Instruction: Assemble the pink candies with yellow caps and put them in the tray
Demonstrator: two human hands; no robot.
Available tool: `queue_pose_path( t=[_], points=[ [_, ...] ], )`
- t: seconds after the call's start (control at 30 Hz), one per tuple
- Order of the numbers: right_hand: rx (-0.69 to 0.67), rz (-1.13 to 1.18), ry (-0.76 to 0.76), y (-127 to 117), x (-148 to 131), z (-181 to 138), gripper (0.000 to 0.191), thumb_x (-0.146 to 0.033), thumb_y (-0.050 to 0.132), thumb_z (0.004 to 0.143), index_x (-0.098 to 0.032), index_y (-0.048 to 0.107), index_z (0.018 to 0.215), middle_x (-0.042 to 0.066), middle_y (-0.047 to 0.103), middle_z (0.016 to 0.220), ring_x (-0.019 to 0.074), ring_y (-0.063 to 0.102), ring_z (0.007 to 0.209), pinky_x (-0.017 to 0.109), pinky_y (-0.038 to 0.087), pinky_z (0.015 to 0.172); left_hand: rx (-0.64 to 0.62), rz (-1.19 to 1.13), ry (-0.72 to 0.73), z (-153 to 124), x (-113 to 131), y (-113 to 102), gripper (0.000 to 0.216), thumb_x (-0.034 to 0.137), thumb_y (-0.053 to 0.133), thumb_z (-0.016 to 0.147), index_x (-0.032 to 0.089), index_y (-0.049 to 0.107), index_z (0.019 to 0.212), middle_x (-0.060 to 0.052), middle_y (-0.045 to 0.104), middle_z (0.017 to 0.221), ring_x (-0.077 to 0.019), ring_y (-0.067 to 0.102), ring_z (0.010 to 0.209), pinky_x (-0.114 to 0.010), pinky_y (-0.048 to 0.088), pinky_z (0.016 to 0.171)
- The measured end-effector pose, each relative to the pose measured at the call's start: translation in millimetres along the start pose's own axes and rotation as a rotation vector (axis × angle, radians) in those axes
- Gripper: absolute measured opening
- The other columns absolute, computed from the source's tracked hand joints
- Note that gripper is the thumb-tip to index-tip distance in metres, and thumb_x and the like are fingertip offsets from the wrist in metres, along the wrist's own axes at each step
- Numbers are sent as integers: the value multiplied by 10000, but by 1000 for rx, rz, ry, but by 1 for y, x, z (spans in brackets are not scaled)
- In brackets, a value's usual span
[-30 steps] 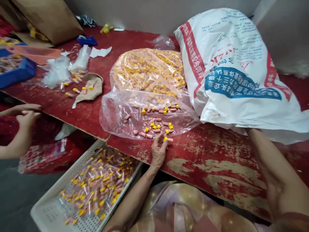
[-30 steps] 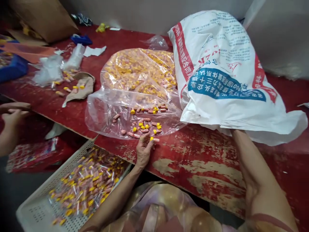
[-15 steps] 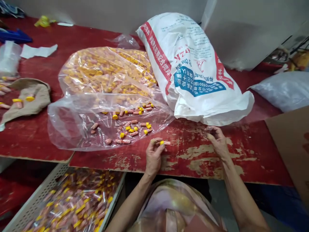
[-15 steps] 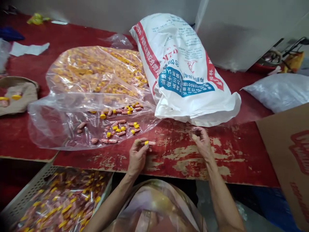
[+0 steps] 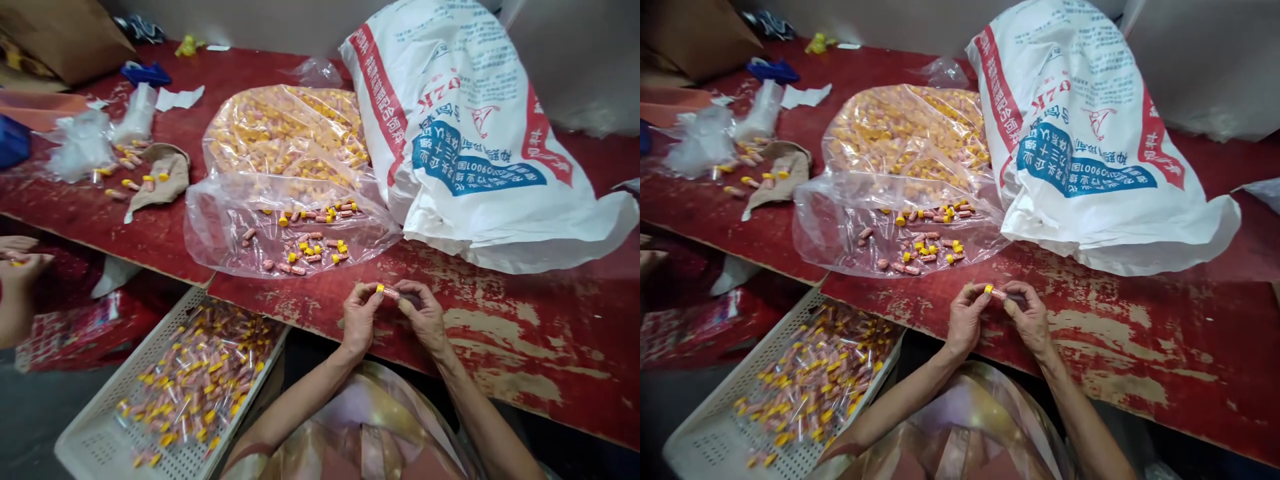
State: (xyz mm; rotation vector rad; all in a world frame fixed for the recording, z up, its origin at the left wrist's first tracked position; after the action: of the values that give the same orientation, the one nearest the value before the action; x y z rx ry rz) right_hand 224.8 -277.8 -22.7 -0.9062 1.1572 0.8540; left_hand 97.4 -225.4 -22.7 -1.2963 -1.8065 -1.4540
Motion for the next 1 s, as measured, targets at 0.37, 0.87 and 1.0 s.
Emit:
queue_pose_path(
  t=[0.37, 0.87, 1.0],
  points=[
    [-139, -456, -356, 2, -1, 2, 224, -282, 513, 922, -182, 581, 1112, 70, 652, 994, 168, 633, 909, 285, 530, 794, -164, 472, 184, -9, 14, -8, 246, 335, 609, 845, 174, 682, 1016, -46, 695, 924, -156, 644, 846, -261, 494, 804],
    [-88, -525, -379, 56, -4, -13, 231, -205, 398, 953, -170, 489, 1162, 90, 590, 925, 166, 579, 838, 290, 515, 734, -68, 396, 74, -2, 11, -36, 247, 352, 702, 742, 171, 728, 909, -36, 711, 899, -165, 643, 836, -259, 493, 814],
    [-238, -615, -456, 21, -13, 2, 292, -225, 359, 936, -208, 511, 1185, 69, 605, 1041, 153, 595, 928, 279, 515, 800, -43, 310, 18, -8, 28, -52, 255, 331, 724, 712, 180, 724, 918, -23, 694, 819, -155, 633, 776, -268, 500, 776]
  ],
)
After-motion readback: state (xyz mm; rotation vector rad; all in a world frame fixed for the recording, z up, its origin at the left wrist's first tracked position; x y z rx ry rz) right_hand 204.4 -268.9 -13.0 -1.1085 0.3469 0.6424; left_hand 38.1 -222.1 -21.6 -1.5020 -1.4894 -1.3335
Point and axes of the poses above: each hand's wrist, its own z-axis towards the middle knuckle, its own y-axis out of the palm, x = y × z, the point moved 2 cm from there along z, towards the middle knuckle
